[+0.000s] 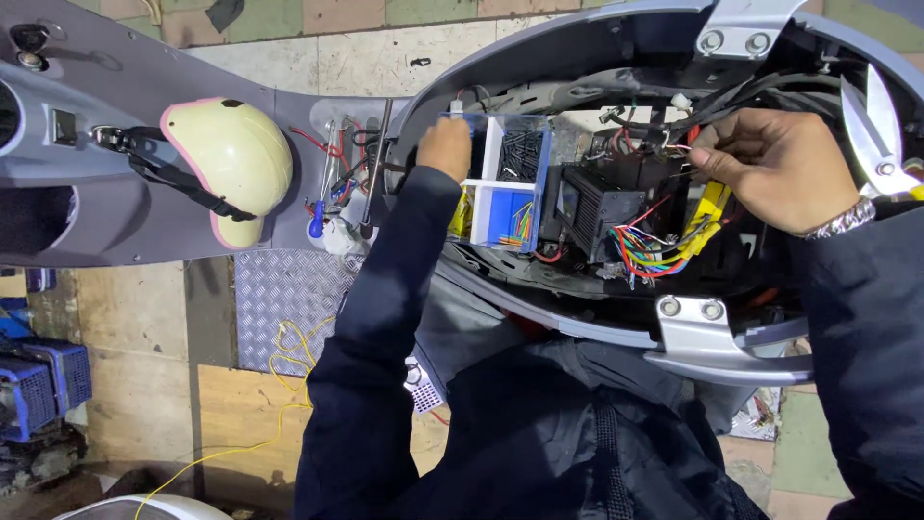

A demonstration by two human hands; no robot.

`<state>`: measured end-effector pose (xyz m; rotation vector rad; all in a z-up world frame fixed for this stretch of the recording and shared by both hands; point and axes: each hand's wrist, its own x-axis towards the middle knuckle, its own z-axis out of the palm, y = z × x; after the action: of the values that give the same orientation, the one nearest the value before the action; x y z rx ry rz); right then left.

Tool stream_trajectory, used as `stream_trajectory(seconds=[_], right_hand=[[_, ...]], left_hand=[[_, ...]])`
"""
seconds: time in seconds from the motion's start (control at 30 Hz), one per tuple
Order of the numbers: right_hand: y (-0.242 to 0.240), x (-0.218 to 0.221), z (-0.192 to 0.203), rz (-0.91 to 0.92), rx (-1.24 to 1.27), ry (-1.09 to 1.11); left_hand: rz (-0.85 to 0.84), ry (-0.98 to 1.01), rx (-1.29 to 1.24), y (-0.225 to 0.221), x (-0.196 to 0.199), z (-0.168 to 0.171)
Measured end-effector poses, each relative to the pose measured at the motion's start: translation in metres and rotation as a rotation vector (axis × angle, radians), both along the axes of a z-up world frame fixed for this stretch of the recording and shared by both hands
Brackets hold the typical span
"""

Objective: Wiring and connecting internal electrical components of a scooter, including stripping wires and managing the harness.

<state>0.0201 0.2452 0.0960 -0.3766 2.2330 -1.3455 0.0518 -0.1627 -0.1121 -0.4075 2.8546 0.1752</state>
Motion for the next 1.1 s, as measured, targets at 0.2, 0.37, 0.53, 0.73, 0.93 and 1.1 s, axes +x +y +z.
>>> stream_trajectory(seconds=[0.2,0.37,0.53,0.73,0.93,1.1], right_hand=[[0.004,-0.006,-0.017,-0.015,-0.049,0.000],[0.002,-0.006,-0.009,-0.012,-0.026,0.029],[0.000,-0.005,-0.005,-0.009,0.012,0.035],[0.002,-0.007,-0.016,-0.001,-0.076,0.060],[-0.003,-0.003,-0.008,0.001,-0.044,0.127],[-0.001,-0.001,-0.009,-0.032,-0.158,0.128]], left_hand=[[-0.182,0.124,-0.140,0.001,-0.014,-0.055],[-0.226,0.008,-0.211,0.005,-0.022,-0.041],[-0.225,-0.066,-0.144,0.008,-0.017,-0.019],[-0.100,-0.079,-0.062,0.020,-0.001,0.067],[-0.017,0.601,0.697,0.118,0.023,0.196],[0.329,0.457,1.873,0.207,0.001,0.154]])
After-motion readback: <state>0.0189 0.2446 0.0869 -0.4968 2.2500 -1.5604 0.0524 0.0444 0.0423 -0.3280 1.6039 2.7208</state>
